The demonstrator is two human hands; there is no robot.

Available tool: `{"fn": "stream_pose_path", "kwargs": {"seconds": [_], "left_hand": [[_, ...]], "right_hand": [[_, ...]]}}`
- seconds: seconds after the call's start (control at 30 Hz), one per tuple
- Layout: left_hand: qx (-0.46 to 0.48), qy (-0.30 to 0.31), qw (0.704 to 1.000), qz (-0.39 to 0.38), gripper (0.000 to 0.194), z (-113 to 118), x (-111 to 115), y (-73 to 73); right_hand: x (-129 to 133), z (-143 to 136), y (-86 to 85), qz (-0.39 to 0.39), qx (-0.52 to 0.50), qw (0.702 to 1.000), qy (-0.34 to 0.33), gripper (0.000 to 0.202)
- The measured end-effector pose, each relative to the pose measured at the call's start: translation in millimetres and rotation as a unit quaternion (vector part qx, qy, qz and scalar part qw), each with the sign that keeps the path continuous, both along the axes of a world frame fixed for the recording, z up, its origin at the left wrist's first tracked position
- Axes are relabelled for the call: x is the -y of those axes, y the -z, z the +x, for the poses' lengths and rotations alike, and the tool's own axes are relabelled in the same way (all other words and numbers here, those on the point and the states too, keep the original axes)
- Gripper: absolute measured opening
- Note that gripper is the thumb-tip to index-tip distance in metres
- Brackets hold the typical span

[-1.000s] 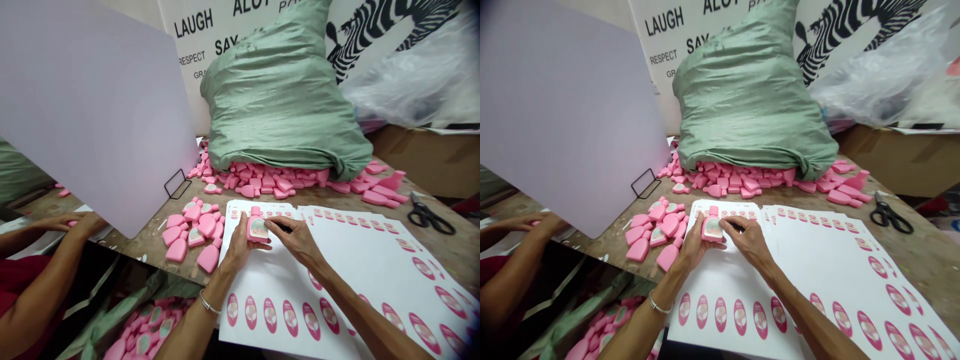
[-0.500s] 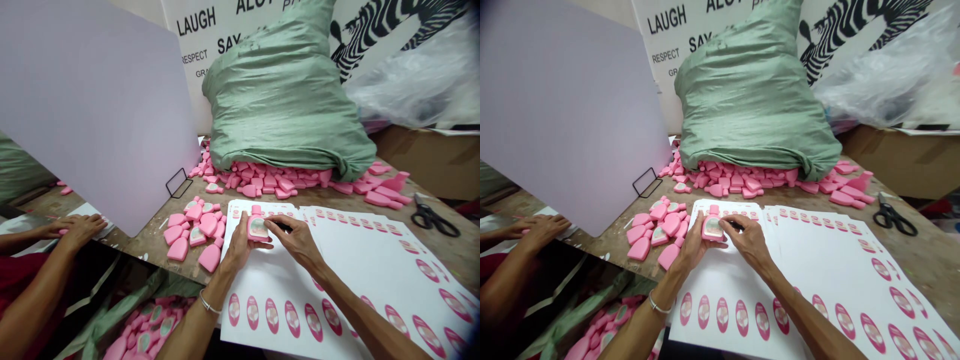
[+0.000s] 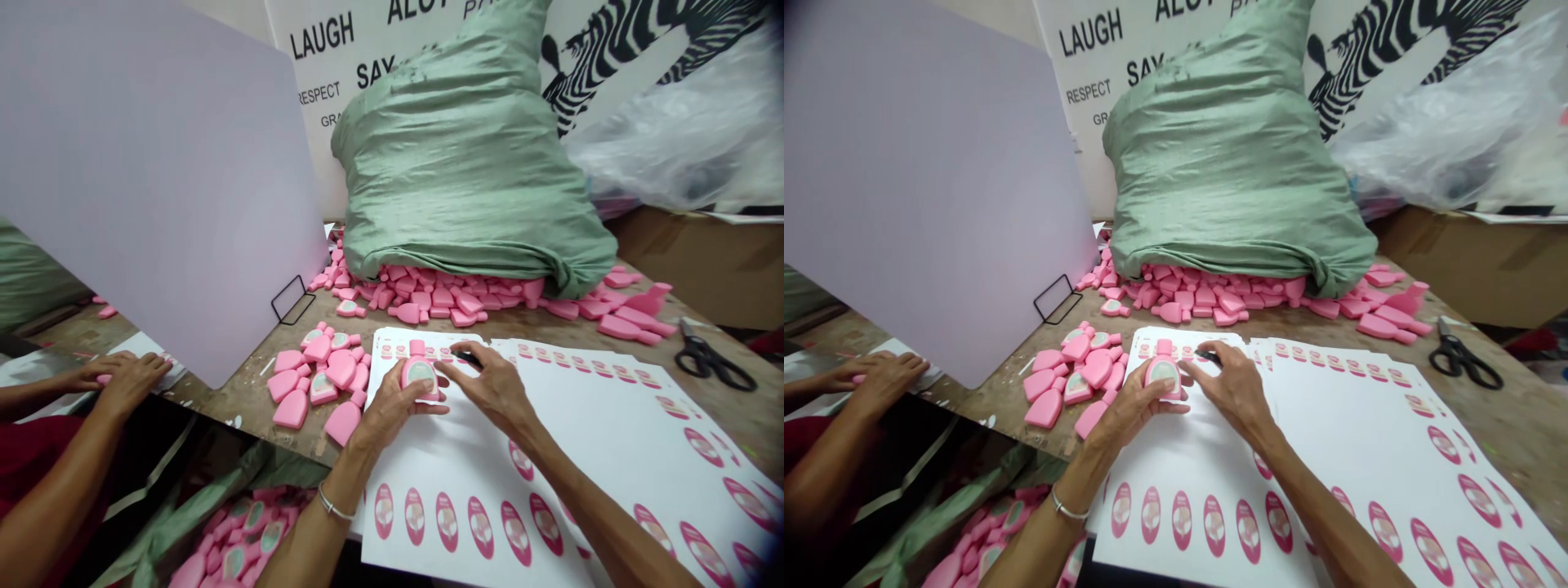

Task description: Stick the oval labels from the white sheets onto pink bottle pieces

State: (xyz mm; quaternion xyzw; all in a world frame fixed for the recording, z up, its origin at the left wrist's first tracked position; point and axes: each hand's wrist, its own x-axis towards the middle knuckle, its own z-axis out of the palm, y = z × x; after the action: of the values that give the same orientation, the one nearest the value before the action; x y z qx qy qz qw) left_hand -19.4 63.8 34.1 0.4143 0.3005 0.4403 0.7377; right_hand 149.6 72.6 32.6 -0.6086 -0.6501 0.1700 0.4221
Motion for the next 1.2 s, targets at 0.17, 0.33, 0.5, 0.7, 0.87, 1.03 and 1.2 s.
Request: {"fn": "stream_pose_path", "kwargs": {"seconds": [0.17,0.33,0.5,0.7,0.87,1.03,1.2], "left_hand": [[0.005,0.039,0.999,0.015,0.038,5,16,-10.9],[0.001,0.078,0.997,0.009,0.036,-12,38,-16.8],[-0.229,-0.144,0.961,0.060,0.037,-92,36,-14.6],[-0.490,-0.305,0.781,0.238,0.043,-182,6,19.1],[-0.513,-0.260,0.770,0.277,0.055,-195,-6,44.7],[-0.457,-0.260,0.802,0.284,0.044,-223,-57,37.7],[-0.415,-0.230,0.838,0.269,0.027,-251,-135,32.5]], "right_hand": [[0,-6,-4.6,-0.087,-0.119,0.982,-0.117,0.064],[-11,-1,4.0,-0.125,-0.122,0.982,-0.070,0.058],[-18,17,33.2,-0.063,0.064,0.996,-0.030,0.044],[-21,28,64.7,-0.014,0.377,0.926,0.020,0.038],[-18,6,41.2,0.000,0.411,0.911,-0.021,0.049],[-4,-74,26.8,-0.043,0.328,0.895,-0.299,0.108],[-29,-131,42.3,-0.148,0.365,0.860,-0.326,0.134]]}}
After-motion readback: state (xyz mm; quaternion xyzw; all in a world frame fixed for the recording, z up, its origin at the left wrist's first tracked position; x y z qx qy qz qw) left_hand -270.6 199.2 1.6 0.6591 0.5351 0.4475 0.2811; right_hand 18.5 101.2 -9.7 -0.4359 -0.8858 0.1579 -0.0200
